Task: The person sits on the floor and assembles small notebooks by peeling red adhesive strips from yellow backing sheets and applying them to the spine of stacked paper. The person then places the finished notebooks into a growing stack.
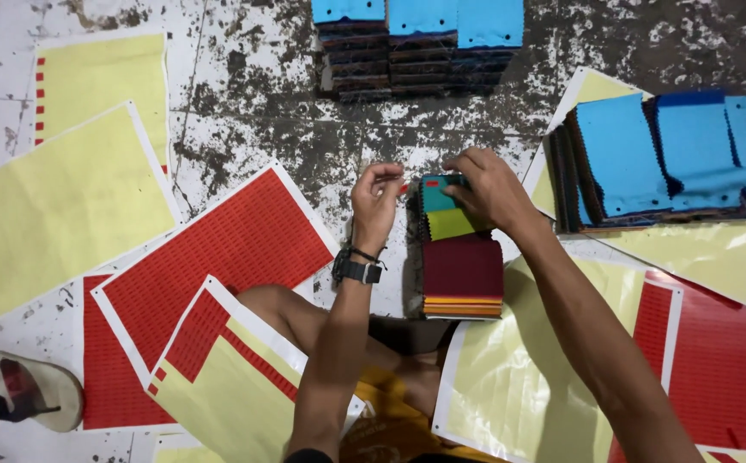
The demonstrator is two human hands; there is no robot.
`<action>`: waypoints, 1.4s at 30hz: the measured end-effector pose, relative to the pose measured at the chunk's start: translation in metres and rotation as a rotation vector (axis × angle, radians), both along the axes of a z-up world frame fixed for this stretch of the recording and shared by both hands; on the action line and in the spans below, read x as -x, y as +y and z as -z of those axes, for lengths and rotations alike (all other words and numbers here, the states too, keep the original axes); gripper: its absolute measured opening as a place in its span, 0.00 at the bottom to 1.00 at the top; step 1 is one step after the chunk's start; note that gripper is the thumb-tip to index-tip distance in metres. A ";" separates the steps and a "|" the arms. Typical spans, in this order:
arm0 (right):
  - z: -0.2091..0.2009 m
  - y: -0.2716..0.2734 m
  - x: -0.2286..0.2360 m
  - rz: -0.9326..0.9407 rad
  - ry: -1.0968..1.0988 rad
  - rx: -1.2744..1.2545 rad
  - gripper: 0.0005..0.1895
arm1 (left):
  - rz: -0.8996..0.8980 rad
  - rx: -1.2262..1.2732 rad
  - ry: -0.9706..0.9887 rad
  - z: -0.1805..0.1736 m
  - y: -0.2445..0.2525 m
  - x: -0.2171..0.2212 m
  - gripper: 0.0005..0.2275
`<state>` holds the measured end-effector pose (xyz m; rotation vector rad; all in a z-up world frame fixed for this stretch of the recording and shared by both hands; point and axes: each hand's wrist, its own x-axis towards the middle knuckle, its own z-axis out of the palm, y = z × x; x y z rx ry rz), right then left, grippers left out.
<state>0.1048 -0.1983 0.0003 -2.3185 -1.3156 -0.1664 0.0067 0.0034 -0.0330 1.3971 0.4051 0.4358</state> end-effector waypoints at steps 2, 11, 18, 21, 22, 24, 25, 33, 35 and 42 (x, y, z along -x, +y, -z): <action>0.006 -0.001 -0.004 0.016 0.101 -0.011 0.11 | 0.007 0.020 0.007 -0.007 -0.001 0.002 0.07; 0.022 -0.009 0.003 0.008 -0.275 -0.033 0.05 | 0.023 0.185 -0.055 -0.024 -0.005 0.006 0.10; -0.035 -0.008 0.036 0.038 0.588 -0.182 0.10 | 0.155 0.272 -0.160 -0.028 -0.018 0.005 0.13; -0.040 -0.007 0.033 0.088 0.748 -0.212 0.09 | 0.195 0.273 -0.173 -0.013 -0.023 0.002 0.15; -0.041 -0.006 0.033 0.088 0.749 -0.212 0.09 | 0.195 0.273 -0.172 -0.013 -0.023 0.003 0.15; -0.044 -0.003 0.032 0.087 0.808 -0.205 0.09 | 0.207 0.272 -0.193 -0.014 -0.025 0.001 0.15; -0.041 -0.003 0.030 0.085 0.806 -0.205 0.09 | 0.206 0.271 -0.195 -0.014 -0.025 0.000 0.15; -0.023 0.000 0.027 0.179 0.759 -0.019 0.09 | 0.219 0.109 -0.163 -0.007 -0.025 -0.001 0.16; -0.020 0.005 0.024 0.200 0.737 -0.001 0.09 | 0.211 -0.096 -0.145 -0.013 -0.022 -0.001 0.16; -0.015 0.018 0.015 0.285 0.699 0.073 0.10 | 0.190 -0.410 0.245 -0.022 -0.016 0.004 0.15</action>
